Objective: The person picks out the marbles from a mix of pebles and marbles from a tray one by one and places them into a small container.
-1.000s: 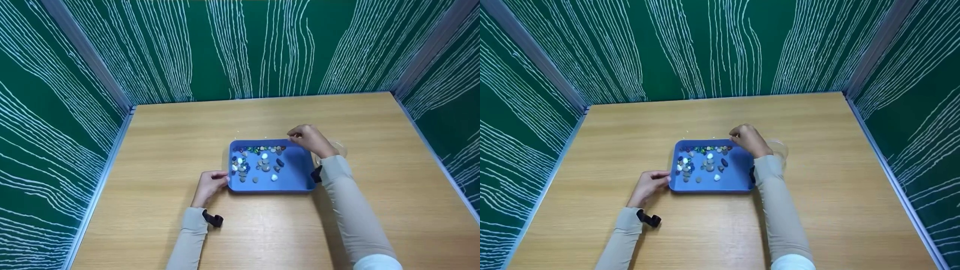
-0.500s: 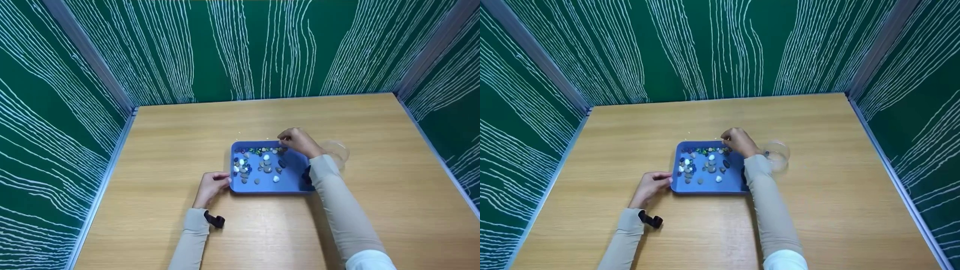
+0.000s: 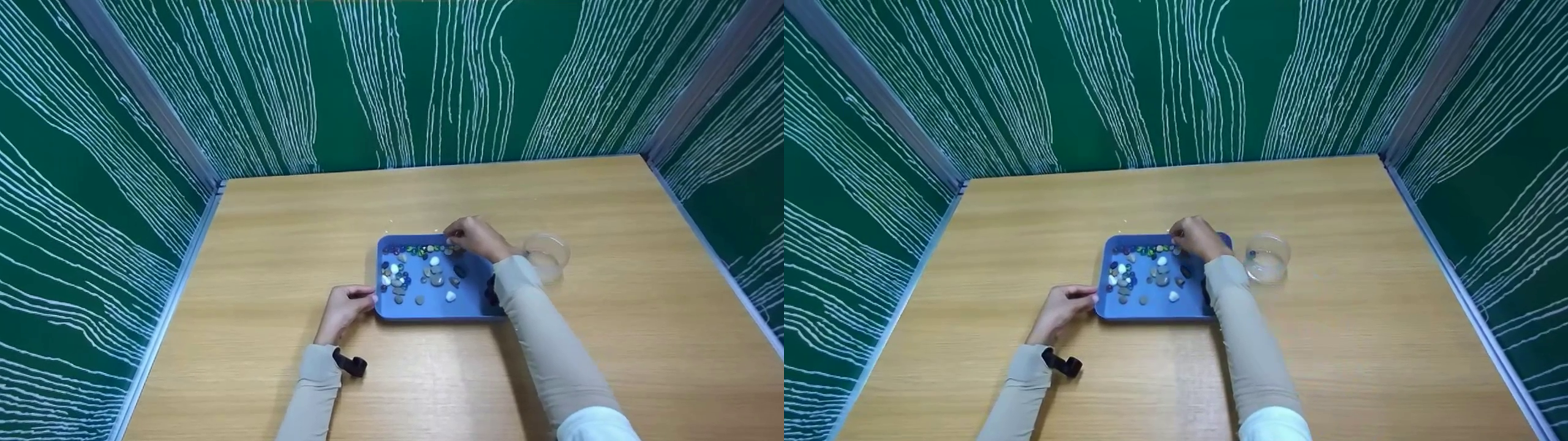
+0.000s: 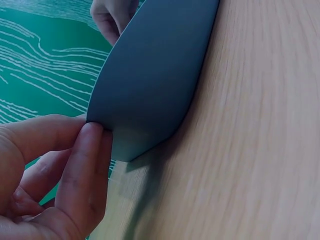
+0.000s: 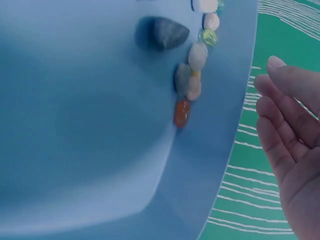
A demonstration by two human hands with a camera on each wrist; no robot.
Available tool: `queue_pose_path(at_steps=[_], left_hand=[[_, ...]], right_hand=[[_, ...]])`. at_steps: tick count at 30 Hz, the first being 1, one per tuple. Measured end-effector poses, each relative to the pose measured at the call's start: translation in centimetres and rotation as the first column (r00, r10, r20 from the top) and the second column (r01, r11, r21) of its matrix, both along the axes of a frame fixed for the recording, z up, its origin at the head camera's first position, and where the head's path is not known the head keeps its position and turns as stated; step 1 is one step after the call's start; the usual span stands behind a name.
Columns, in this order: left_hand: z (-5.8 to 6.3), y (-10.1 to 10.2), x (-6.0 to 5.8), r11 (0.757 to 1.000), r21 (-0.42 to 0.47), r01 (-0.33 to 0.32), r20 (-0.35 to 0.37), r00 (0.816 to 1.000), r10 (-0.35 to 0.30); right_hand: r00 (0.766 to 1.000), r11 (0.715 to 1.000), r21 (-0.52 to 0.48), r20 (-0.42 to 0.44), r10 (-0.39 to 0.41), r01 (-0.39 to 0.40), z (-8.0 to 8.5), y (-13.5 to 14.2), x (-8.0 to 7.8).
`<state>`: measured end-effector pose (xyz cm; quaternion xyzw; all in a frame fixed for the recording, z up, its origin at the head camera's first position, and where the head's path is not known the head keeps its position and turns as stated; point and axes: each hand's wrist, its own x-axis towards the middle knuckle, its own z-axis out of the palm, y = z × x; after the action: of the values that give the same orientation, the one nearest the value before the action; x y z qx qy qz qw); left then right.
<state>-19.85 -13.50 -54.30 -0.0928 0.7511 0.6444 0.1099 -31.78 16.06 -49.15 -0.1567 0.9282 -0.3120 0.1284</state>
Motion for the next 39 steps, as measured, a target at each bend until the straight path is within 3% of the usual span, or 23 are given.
queue_pose_path(at_steps=[10,26,30,33,39], left_hand=[[0.0,0.2,0.1,1.000,0.019,-0.013,-0.013,1.000,0.013],[-0.3,0.2,-0.1,0.998,0.067,-0.014,-0.009,1.000,0.014],[-0.2,0.2,0.0,0.998,0.067,-0.008,-0.003,1.000,0.008],[0.2,0.2,0.1,0.998,0.066,-0.003,0.005,1.000,0.002],[2.6,0.5,1.1,0.998,0.061,0.011,-0.011,1.000,-0.011]], right_hand=[[0.998,0.998,0.031,0.007,0.061,-0.061,-0.7,-1.4,-0.3],[0.997,0.994,0.091,0.038,0.062,-0.065,-1.6,-2.4,-0.2],[0.997,0.992,0.100,0.007,0.080,-0.080,-1.9,-2.5,-0.1],[0.995,0.991,0.098,-0.024,0.099,-0.097,-2.0,-2.5,-0.1],[0.989,0.989,0.077,-0.072,0.131,-0.126,-2.3,-2.4,-0.1]])
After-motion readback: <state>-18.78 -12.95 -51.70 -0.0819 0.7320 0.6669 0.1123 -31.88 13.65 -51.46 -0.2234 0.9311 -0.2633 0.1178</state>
